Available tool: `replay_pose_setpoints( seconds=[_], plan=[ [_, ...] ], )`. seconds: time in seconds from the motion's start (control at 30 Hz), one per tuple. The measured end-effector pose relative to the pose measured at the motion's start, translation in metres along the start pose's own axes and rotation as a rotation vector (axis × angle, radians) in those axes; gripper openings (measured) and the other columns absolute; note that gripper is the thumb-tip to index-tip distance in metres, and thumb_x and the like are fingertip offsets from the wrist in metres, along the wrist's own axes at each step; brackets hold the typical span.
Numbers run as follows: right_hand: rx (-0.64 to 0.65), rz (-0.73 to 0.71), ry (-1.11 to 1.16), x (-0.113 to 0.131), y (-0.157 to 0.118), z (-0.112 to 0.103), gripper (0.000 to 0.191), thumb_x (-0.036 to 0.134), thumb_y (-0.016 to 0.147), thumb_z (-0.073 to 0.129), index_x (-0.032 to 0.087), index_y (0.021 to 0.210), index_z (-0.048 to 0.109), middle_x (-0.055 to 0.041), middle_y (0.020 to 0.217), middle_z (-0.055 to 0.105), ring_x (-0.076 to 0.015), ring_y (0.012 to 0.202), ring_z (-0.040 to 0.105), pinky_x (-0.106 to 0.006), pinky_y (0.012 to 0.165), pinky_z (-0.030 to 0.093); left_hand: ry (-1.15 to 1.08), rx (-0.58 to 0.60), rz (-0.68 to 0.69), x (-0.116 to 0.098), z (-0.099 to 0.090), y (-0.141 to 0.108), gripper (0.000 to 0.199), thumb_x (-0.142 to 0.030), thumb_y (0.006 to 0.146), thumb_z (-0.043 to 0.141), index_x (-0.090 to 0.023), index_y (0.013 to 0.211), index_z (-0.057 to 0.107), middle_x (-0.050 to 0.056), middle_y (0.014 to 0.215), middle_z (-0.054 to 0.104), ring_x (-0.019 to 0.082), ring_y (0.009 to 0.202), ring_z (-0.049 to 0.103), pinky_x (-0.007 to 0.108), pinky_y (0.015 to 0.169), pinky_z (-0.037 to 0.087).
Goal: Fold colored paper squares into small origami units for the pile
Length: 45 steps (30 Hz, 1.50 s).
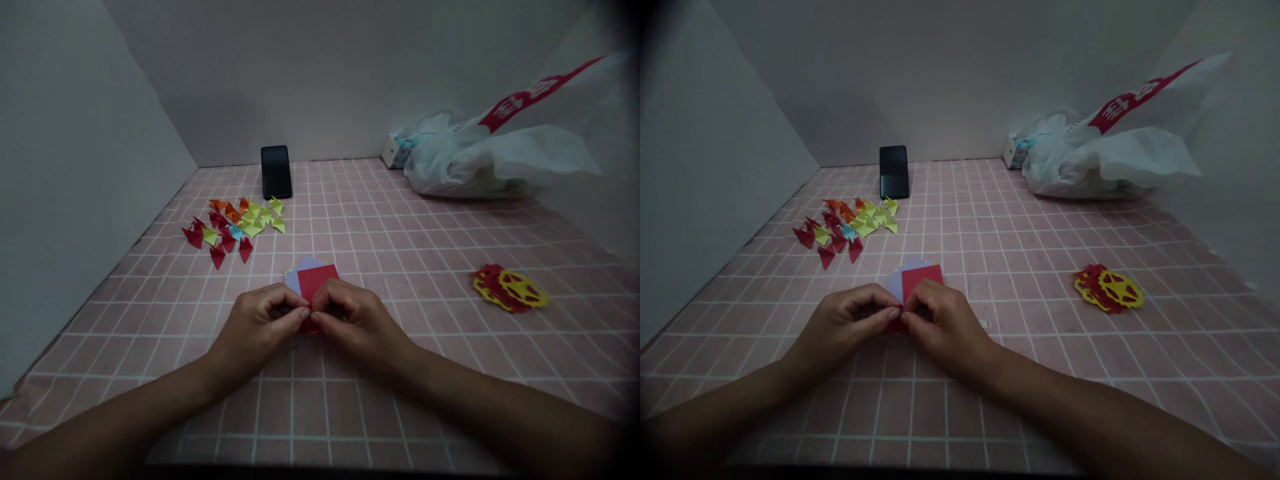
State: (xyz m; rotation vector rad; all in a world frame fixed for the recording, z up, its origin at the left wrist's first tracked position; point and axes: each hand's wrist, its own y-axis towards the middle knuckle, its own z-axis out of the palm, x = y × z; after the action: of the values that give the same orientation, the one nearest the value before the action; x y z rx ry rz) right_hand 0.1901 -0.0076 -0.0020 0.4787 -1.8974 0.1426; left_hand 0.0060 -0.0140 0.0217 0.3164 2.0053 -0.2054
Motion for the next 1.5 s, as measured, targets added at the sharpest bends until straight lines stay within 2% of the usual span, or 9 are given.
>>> replay_pose_setpoints(
  seconds=[0.2, 0.33, 0.43, 0.57, 0.7, 0.83, 0.93, 1.1, 1.5],
  plan=[
    [0.013, 0.001, 0.027, 0.0008, -0.0004, 0.0001, 0.015, 0.008, 0.081, 0.060, 0.017, 0.069, 0.058, -0.0011, 0.072, 0.062, -0.0150, 0.068, 0.058, -0.028, 0.063, 0.042, -0.023, 0.039, -0.043, 0.0000, -0.0003, 0.0015, 0.013, -0.018, 0.084, 0.060, -0.015, 0.074, 0.069, 0.001, 0.073, 0.069, 0.013, 0.070, 0.063, 0.024, 0.067, 0.048],
    [0.027, -0.020, 0.122, 0.0018, -0.0012, -0.0007, 0.009, 0.015, 0.088, 0.058, 0.018, 0.080, 0.058, -0.0001, 0.076, 0.062, -0.0140, 0.070, 0.058, -0.027, 0.064, 0.043, -0.059, -0.008, -0.088, -0.0028, -0.0003, 0.0027, 0.012, -0.021, 0.082, 0.060, -0.015, 0.073, 0.066, 0.000, 0.071, 0.066, 0.013, 0.066, 0.060, 0.024, 0.063, 0.046],
    [0.035, -0.117, 0.165, 0.0026, -0.0019, -0.0021, 0.006, 0.020, 0.087, 0.066, 0.019, 0.087, 0.061, 0.0001, 0.082, 0.062, -0.0140, 0.074, 0.058, -0.027, 0.067, 0.044, -0.061, -0.063, -0.093, -0.0047, -0.0017, 0.0031, 0.013, -0.023, 0.081, 0.060, -0.015, 0.073, 0.065, 0.000, 0.070, 0.063, 0.013, 0.065, 0.057, 0.024, 0.062, 0.045],
    [0.029, -0.283, 0.132, 0.0034, -0.0017, -0.0035, 0.008, 0.020, 0.088, 0.068, 0.018, 0.082, 0.064, -0.0018, 0.084, 0.062, -0.0155, 0.081, 0.059, -0.029, 0.074, 0.045, -0.086, -0.083, -0.081, -0.0047, -0.0028, 0.0027, 0.013, -0.024, 0.080, 0.059, -0.015, 0.072, 0.064, 0.000, 0.069, 0.063, 0.012, 0.063, 0.056, 0.024, 0.060, 0.045],
    [0.021, -0.331, 0.133, 0.0019, 0.0003, -0.0038, 0.009, 0.024, 0.087, 0.070, 0.017, 0.087, 0.065, -0.0036, 0.088, 0.063, -0.0170, 0.084, 0.059, -0.030, 0.075, 0.046, -0.107, -0.114, -0.067, -0.0027, -0.0022, 0.0026, 0.013, -0.025, 0.080, 0.060, -0.015, 0.073, 0.065, 0.000, 0.070, 0.064, 0.012, 0.064, 0.057, 0.023, 0.061, 0.045],
    [0.019, -0.386, 0.082, -0.0003, 0.0007, -0.0028, 0.006, 0.010, 0.088, 0.065, 0.016, 0.087, 0.065, -0.0051, 0.092, 0.062, -0.0175, 0.090, 0.060, -0.031, 0.080, 0.046, -0.156, -0.133, -0.065, -0.0013, -0.0001, 0.0012, 0.012, -0.024, 0.080, 0.062, -0.016, 0.073, 0.065, -0.001, 0.070, 0.064, 0.011, 0.064, 0.057, 0.022, 0.061, 0.046],
    [-0.019, -0.353, 0.047, -0.0006, -0.0009, -0.0019, 0.014, 0.004, 0.088, 0.060, 0.016, 0.082, 0.063, -0.0044, 0.087, 0.062, -0.0170, 0.085, 0.059, -0.031, 0.077, 0.046, -0.201, -0.118, -0.060, -0.0011, 0.0024, -0.0004, 0.010, -0.023, 0.080, 0.064, -0.016, 0.073, 0.066, 0.000, 0.071, 0.065, 0.012, 0.066, 0.058, 0.022, 0.062, 0.048],
    [-0.053, -0.265, 0.038, 0.0003, -0.0031, -0.0005, 0.013, 0.009, 0.088, 0.059, 0.016, 0.077, 0.059, -0.0036, 0.080, 0.061, -0.0161, 0.075, 0.057, -0.030, 0.069, 0.043, -0.264, -0.109, -0.063, -0.0020, 0.0049, -0.0004, 0.006, -0.021, 0.078, 0.067, -0.017, 0.075, 0.070, 0.000, 0.074, 0.068, 0.012, 0.069, 0.061, 0.020, 0.064, 0.050],
    [-0.100, -0.203, -0.050, 0.0013, -0.0049, 0.0038, 0.015, 0.011, 0.086, 0.054, 0.016, 0.071, 0.053, -0.0017, 0.071, 0.056, -0.0140, 0.065, 0.052, -0.027, 0.059, 0.038, -0.308, -0.093, -0.067, -0.0001, 0.0063, -0.0054, 0.007, -0.020, 0.081, 0.068, -0.017, 0.075, 0.070, -0.001, 0.072, 0.068, 0.010, 0.067, 0.062, 0.018, 0.063, 0.050]
  ],
)
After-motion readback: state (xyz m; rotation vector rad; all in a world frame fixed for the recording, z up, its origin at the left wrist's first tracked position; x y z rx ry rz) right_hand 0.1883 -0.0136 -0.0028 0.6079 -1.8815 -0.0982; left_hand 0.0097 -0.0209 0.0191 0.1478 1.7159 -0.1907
